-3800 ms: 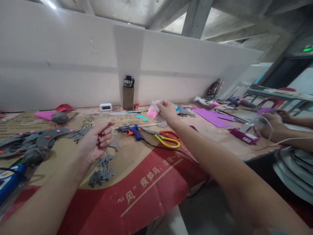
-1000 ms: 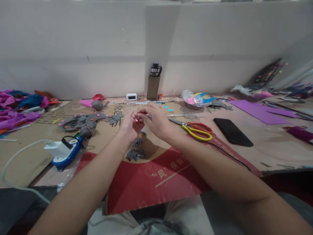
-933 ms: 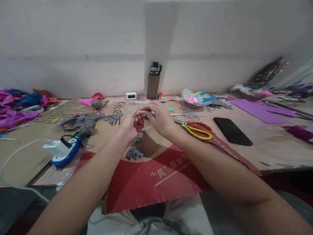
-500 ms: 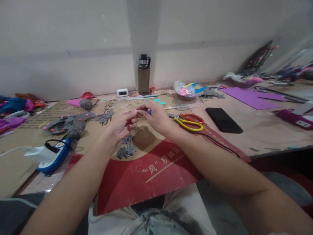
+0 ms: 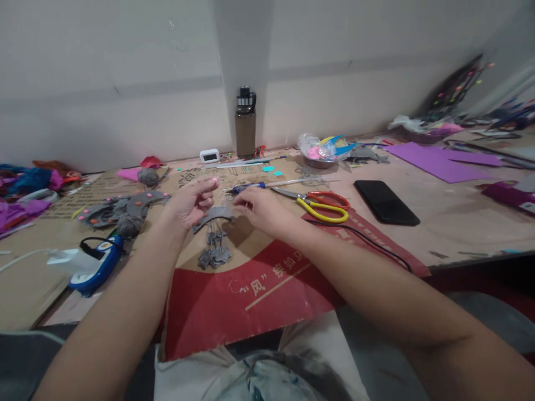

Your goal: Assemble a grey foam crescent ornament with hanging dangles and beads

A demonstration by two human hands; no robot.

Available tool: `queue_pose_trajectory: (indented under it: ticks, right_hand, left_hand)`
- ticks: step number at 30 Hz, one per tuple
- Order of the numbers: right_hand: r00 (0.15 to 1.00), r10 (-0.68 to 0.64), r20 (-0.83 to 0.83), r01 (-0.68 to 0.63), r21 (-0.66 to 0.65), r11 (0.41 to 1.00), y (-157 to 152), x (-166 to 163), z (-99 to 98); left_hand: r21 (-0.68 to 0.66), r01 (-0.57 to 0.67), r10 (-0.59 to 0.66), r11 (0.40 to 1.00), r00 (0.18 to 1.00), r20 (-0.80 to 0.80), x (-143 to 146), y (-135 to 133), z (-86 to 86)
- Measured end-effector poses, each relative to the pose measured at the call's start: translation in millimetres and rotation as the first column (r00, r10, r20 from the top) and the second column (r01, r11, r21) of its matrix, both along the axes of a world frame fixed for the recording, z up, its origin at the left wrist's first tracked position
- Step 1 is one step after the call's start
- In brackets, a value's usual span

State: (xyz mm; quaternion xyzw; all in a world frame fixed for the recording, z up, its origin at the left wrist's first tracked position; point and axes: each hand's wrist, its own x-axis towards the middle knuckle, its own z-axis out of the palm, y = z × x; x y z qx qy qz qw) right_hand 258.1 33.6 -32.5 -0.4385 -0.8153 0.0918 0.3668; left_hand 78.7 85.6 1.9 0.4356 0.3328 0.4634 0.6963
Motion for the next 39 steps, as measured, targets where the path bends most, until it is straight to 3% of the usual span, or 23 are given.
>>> queue_pose_trajectory:
  ticks: [5,10,13,15,18,20,23,25,28,33,39]
  right_hand:
    - [0.961,0.066,0.27,-0.029,-0.139,0.99,-3.4,-1.6,-19.1]
    - [0.881,0.092,0.464,-0.079,-0.047,0.996,-5.3,-4.2,-21.3]
    - [0.882,0.096,0.462,-0.087,-0.039,0.995,-6.9,-4.9,-17.2]
    - [0.927,0.076,0.367,-0.058,-0.06,0.997,-6.8,-2.3,-11.4]
    - [0.981,-0.057,0.186,0.062,-0.023,0.998,-2.7,9.2,-2.5]
    - [0.963,-0.231,0.138,0.232,0.014,0.973,3.1,20.1,-1.8]
    - [0.858,-0.451,0.246,0.472,-0.032,0.881,14.9,31.7,-12.7]
    - [0.811,-0.472,0.347,0.536,-0.117,0.836,23.5,32.9,-23.2]
    - [0.791,-0.49,0.365,0.575,-0.172,0.8,34.6,28.8,-31.1]
    - [0.862,-0.48,0.161,0.503,-0.369,0.781,37.6,33.0,-18.4]
    - [0.851,-0.438,-0.291,0.203,-0.587,0.784,22.1,43.5,-8.6]
  left_hand:
    - [0.014,0.0,0.001,1.0,0.997,-0.071,5.0,3.4,5.8]
    - [0.027,-0.034,0.036,0.999,0.993,-0.111,6.5,5.1,-1.5]
    - [0.002,-0.023,0.023,1.0,0.995,-0.1,1.4,6.4,-13.4]
    - [-0.013,-0.023,0.022,1.0,0.995,-0.095,-3.1,6.1,-20.0]
    - [-0.02,-0.02,0.018,1.0,0.996,-0.091,-8.5,4.1,-23.6]
    - [-0.029,-0.018,0.016,0.999,0.996,-0.084,-9.9,2.6,-22.7]
    - [-0.05,-0.036,0.032,0.998,0.996,-0.079,-8.6,1.0,-21.0]
    - [-0.051,-0.033,0.028,0.998,0.996,-0.088,-6.9,0.5,-21.2]
    - [-0.025,-0.015,0.012,1.0,0.993,-0.117,-5.0,0.0,-22.9]
    - [0.009,-0.038,0.039,0.999,0.99,-0.137,-6.4,-0.9,-22.7]
    - [0.015,-0.076,0.077,0.997,0.993,-0.084,-18.1,6.0,-14.6]
